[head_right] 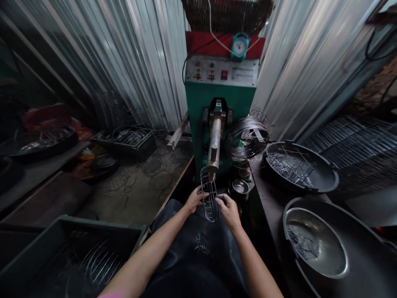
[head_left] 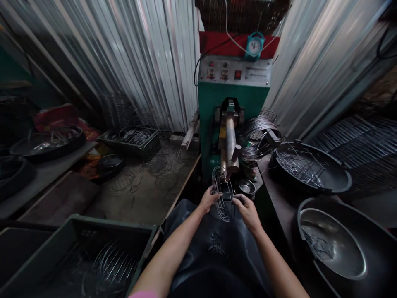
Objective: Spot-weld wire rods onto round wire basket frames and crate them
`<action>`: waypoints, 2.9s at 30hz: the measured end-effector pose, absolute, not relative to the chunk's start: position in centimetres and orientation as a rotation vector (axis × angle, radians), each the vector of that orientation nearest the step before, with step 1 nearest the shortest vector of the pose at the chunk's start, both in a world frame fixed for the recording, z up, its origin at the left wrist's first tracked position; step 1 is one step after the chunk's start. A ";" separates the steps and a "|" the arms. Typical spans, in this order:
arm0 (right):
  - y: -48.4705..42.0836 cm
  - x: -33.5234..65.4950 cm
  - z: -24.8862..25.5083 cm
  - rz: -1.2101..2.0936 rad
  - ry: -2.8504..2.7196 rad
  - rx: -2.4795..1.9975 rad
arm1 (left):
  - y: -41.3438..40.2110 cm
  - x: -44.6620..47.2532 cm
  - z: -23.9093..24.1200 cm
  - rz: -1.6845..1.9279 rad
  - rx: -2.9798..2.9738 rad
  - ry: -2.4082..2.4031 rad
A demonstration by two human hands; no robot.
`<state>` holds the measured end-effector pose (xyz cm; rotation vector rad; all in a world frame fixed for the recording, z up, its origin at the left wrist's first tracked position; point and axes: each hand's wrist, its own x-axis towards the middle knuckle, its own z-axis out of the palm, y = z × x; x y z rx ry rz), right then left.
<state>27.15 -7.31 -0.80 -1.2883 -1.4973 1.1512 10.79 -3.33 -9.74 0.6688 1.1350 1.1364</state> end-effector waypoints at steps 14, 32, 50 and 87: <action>-7.7 27.9 -2.0 1.280 -1.505 -1.298 | -1.8 8.9 -11.2 1.090 0.995 1.362; -5.9 27.0 -1.5 1.256 -1.432 -1.260 | -2.7 10.3 -9.4 1.064 0.836 1.351; -5.0 26.8 -1.1 1.288 -1.325 -1.244 | -2.4 10.6 -9.0 1.038 0.715 1.386; -5.4 27.1 -1.2 1.325 -1.391 -1.249 | -2.3 10.5 -9.8 0.847 0.499 1.393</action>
